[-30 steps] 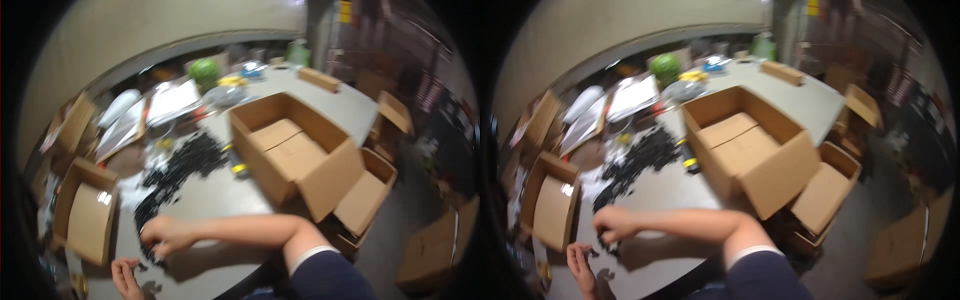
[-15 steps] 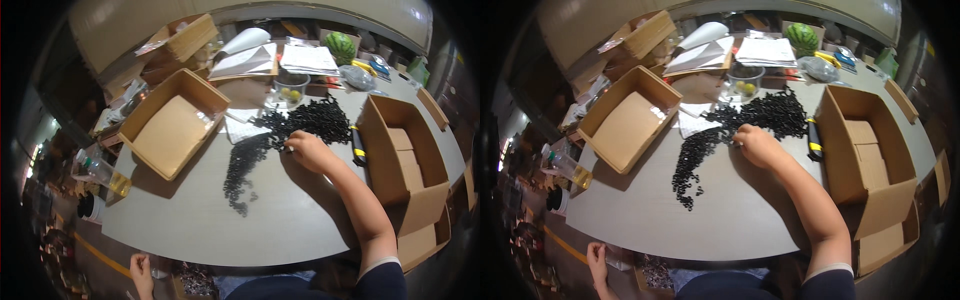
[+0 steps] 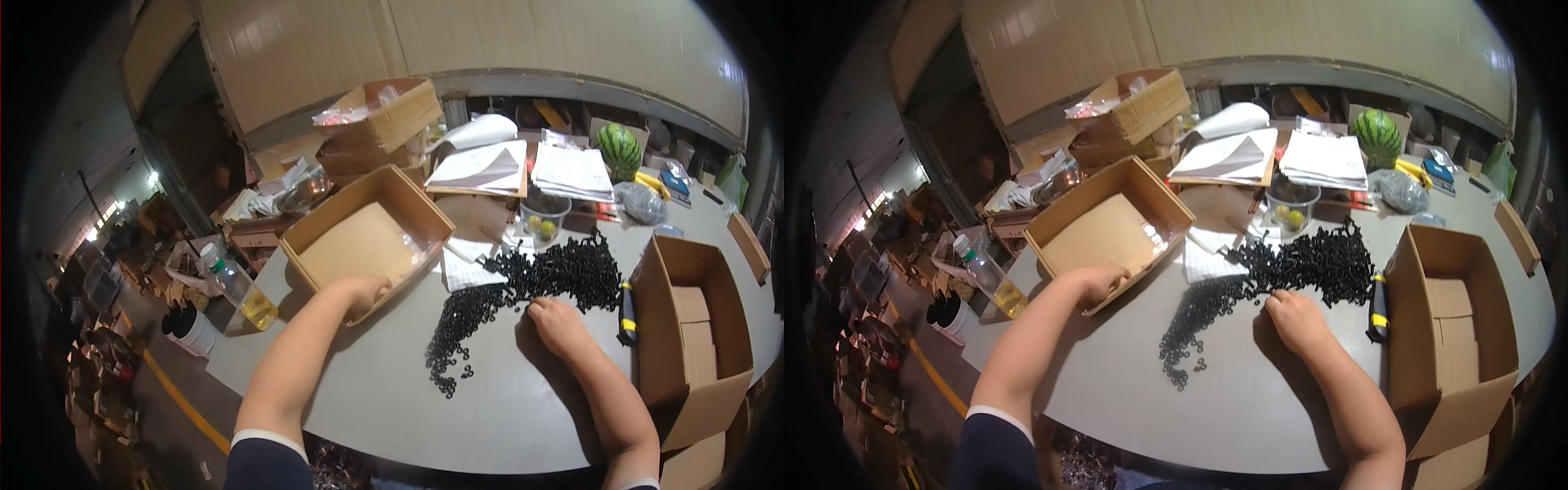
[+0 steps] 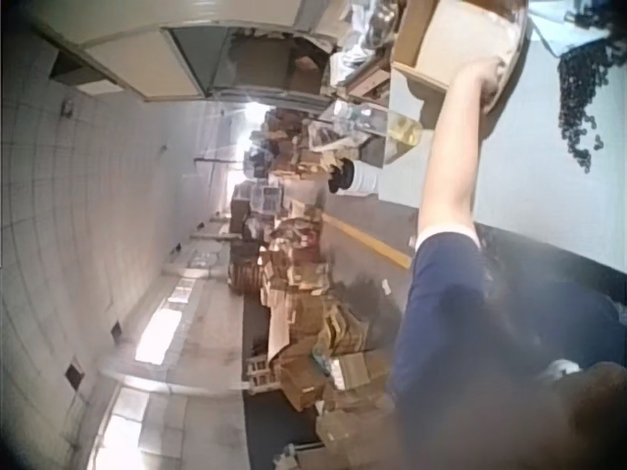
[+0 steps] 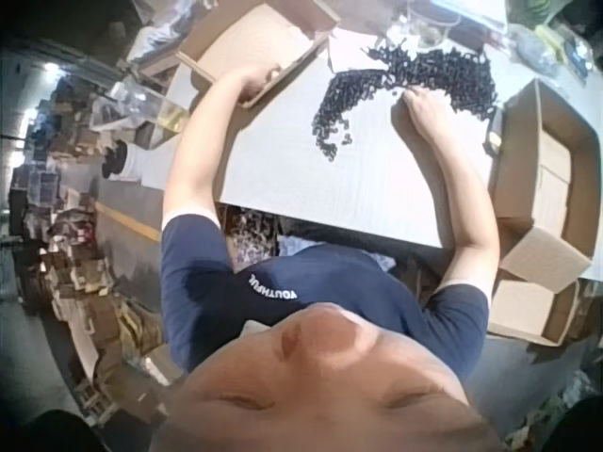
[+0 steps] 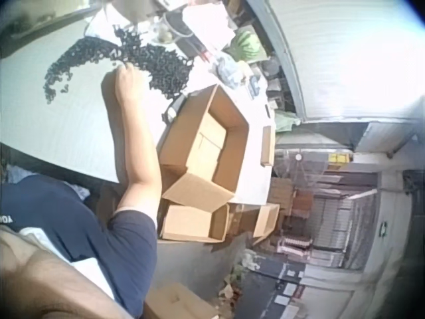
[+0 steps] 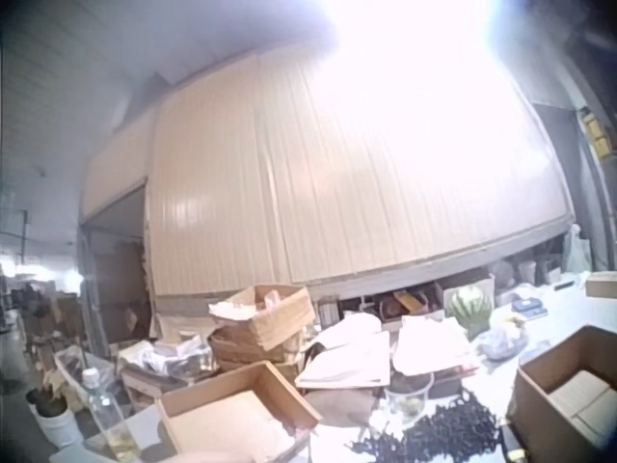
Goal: Sorting small black circular parts (likely washers or o-rings) on a table and placing selected items into a cardboard box.
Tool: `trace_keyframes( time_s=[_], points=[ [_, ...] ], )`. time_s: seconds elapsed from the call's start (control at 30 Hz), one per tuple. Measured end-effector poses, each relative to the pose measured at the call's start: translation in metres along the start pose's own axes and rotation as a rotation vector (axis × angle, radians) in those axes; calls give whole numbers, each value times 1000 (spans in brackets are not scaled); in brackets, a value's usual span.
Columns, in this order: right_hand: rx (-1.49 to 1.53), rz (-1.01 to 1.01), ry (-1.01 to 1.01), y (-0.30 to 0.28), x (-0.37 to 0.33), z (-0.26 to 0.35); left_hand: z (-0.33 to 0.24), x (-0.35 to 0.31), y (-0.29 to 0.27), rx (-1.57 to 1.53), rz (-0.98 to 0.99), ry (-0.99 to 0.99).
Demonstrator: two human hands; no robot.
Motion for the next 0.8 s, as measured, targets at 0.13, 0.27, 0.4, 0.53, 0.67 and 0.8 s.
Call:
trace_keyframes(
  time_s=[0.13, 0.27, 0.4, 0.53, 0.67, 0.8],
  points=[
    [2, 21, 4, 3, 1, -1, 34, 53, 15, -16, -67, 3],
    [-3, 37, 32, 2, 4, -2, 52, 63, 2, 102, -237, -32],
    [-60, 8, 45, 1, 5, -4, 42, 40, -34, -150, -381, 14],
    [-114, 32, 61, 1, 6, -6, 36, 18, -57, -132, -517, 56],
    [-182, -11, 47, -3, 3, -6, 31, 1, -72, -42, -619, -56],
    [-231, -35, 32, -4, 3, -5, 15, -9, -79, -95, -791, 52]
  ],
)
Point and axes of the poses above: each hand's wrist, its own x-axis towards the middle knuckle, its own y-axis out of the palm, z = x × y, the point moved 9 cm from there along x, towards the middle knuckle, and after that the axes turned 6 degrees about y, right-handed, at the moved point
